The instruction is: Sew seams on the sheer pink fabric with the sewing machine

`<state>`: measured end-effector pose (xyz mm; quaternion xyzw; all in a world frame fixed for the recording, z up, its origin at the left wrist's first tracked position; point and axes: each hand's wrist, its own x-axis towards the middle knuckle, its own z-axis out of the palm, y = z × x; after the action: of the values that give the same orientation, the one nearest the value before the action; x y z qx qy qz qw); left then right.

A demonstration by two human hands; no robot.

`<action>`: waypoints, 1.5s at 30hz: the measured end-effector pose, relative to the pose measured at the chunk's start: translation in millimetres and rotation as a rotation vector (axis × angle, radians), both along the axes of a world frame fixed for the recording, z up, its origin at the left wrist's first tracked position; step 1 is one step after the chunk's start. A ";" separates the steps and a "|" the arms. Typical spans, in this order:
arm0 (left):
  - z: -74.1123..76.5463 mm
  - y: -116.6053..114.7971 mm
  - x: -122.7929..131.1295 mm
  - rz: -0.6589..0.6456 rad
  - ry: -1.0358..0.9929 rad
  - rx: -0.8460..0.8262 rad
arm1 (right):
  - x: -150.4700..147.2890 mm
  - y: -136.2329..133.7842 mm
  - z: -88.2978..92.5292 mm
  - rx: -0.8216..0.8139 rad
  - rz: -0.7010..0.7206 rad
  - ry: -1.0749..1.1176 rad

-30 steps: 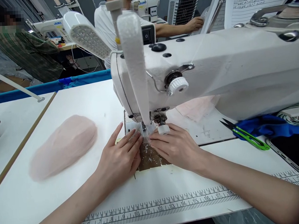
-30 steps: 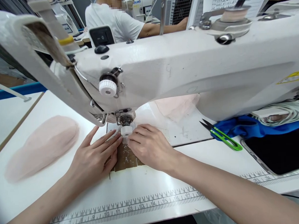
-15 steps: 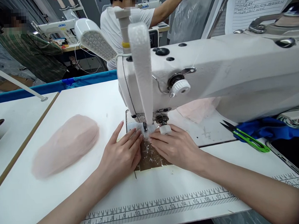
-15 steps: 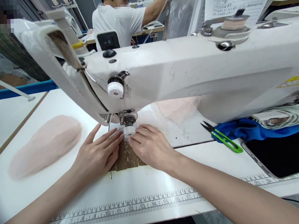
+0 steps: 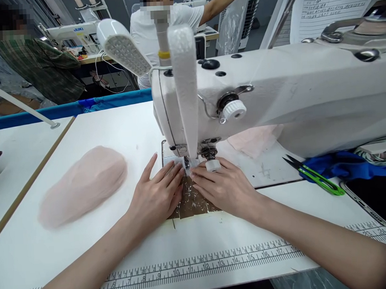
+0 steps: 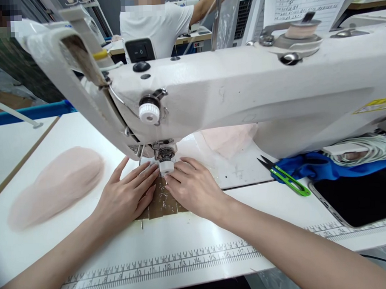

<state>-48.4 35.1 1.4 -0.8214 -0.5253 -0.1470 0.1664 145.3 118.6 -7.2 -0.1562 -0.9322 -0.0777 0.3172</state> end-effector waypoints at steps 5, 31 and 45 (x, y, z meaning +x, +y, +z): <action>0.0 2.8 0.7 -0.008 -0.030 0.031 | -0.3 1.9 -1.1 0.017 -0.009 -0.032; -4.2 10.9 -9.4 0.047 -0.136 0.009 | 3.4 7.0 8.0 -0.347 -0.094 -0.156; 31.8 -4.3 -24.8 -0.194 -1.217 -0.717 | 2.8 -4.8 23.4 -1.790 0.308 0.054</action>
<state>-73.2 30.8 33.2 -0.6409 -0.4657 -0.4116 -0.4506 148.1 113.8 16.2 -0.2197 -0.6472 0.7223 0.1058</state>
